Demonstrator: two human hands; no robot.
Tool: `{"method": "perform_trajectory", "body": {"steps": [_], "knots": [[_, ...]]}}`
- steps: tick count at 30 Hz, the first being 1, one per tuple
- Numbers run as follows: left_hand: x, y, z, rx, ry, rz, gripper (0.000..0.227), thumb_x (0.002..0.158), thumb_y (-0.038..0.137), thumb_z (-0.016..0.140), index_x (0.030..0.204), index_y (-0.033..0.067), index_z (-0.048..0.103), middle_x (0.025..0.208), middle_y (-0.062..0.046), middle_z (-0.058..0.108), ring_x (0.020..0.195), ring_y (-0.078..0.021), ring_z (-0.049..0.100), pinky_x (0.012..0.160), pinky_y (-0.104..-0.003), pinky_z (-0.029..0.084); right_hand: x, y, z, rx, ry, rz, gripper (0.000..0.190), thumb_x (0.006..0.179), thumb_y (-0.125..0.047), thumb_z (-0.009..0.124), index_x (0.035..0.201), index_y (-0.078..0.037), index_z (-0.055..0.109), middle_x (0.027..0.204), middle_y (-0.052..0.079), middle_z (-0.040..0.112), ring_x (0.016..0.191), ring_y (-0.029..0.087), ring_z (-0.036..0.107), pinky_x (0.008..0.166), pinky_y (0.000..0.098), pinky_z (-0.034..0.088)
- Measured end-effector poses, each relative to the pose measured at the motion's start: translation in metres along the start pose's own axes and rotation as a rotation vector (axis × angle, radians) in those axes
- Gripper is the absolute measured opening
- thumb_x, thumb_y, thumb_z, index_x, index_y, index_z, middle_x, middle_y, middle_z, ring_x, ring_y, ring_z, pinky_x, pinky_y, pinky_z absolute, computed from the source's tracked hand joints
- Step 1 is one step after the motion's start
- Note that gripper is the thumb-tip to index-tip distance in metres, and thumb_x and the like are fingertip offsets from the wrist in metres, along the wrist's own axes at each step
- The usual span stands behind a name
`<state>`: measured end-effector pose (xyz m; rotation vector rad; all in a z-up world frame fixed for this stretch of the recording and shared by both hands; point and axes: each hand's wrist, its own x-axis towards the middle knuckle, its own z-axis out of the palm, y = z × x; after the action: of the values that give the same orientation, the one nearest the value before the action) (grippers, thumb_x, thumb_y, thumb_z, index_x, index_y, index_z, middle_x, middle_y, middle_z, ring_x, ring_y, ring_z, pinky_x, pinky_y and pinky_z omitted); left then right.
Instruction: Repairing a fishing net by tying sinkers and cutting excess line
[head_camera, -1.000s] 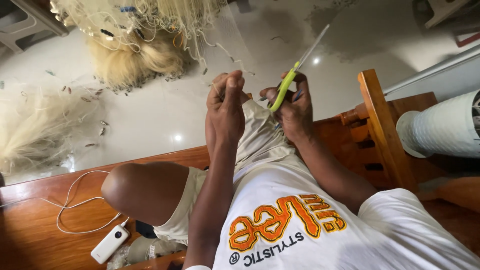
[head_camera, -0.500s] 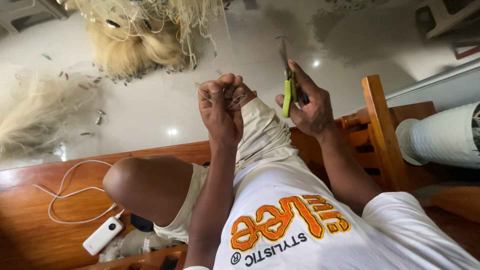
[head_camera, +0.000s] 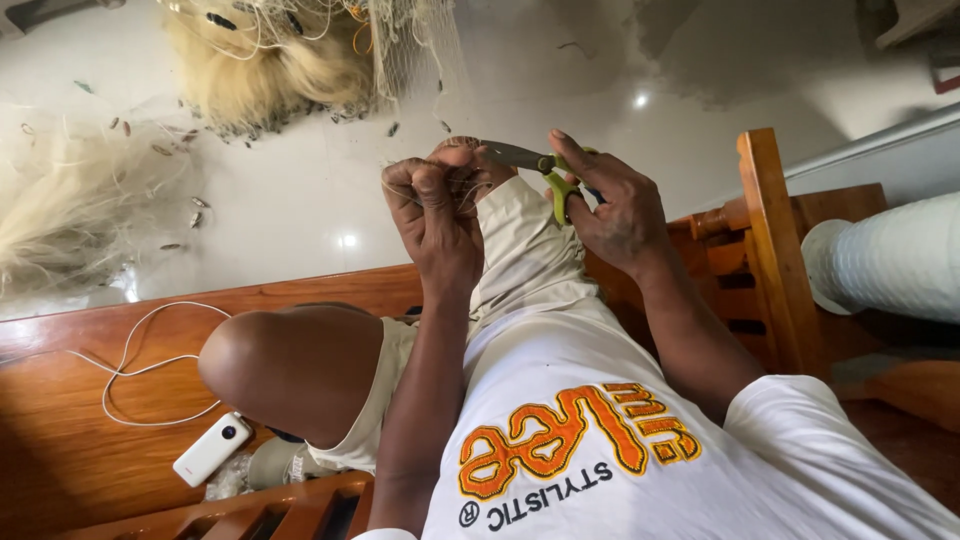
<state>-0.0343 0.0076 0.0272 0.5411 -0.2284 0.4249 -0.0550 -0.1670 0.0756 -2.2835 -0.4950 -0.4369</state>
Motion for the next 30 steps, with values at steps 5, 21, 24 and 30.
{"method": "perform_trajectory", "body": {"steps": [5,21,24,30], "knots": [[-0.001,0.001,0.003,0.094,-0.047,0.032,0.012,0.11,0.02,0.037,0.107,0.0076,0.037,0.104,-0.021,0.065,0.099,-0.0335,0.072,0.087,-0.041,0.061,-0.001,-0.004,-0.002,0.012,-0.004,0.027,0.061,0.087,0.003,0.073,0.142,-0.017,0.06,0.093,0.014,0.069,0.091,0.034,0.07,0.078,0.0468,0.056],[0.001,0.021,0.023,0.302,-0.148,0.0,0.016,0.111,0.024,0.034,0.106,0.0086,0.036,0.107,-0.015,0.064,0.096,-0.0249,0.07,0.079,-0.03,0.055,0.005,-0.021,-0.012,0.002,-0.013,0.055,0.061,0.088,0.007,0.063,0.143,-0.019,0.061,0.095,0.018,0.07,0.092,0.04,0.07,0.077,0.0463,0.058],[-0.002,0.006,0.011,0.118,-0.071,-0.081,0.019,0.111,0.027,0.035,0.105,0.0098,0.041,0.11,-0.012,0.065,0.102,-0.0235,0.072,0.083,-0.027,0.06,-0.004,-0.011,-0.005,0.079,0.027,0.079,0.06,0.089,0.009,0.061,0.144,-0.015,0.059,0.096,0.019,0.072,0.093,0.04,0.07,0.078,0.0459,0.058],[-0.003,0.001,0.004,-0.028,-0.019,-0.193,0.021,0.11,0.03,0.042,0.105,0.01,0.047,0.116,-0.01,0.061,0.109,-0.0256,0.07,0.088,-0.029,0.062,-0.006,0.005,-0.011,0.067,0.022,0.022,0.063,0.088,0.005,0.075,0.146,-0.011,0.055,0.096,0.023,0.067,0.092,0.04,0.069,0.074,0.0482,0.057]]}}
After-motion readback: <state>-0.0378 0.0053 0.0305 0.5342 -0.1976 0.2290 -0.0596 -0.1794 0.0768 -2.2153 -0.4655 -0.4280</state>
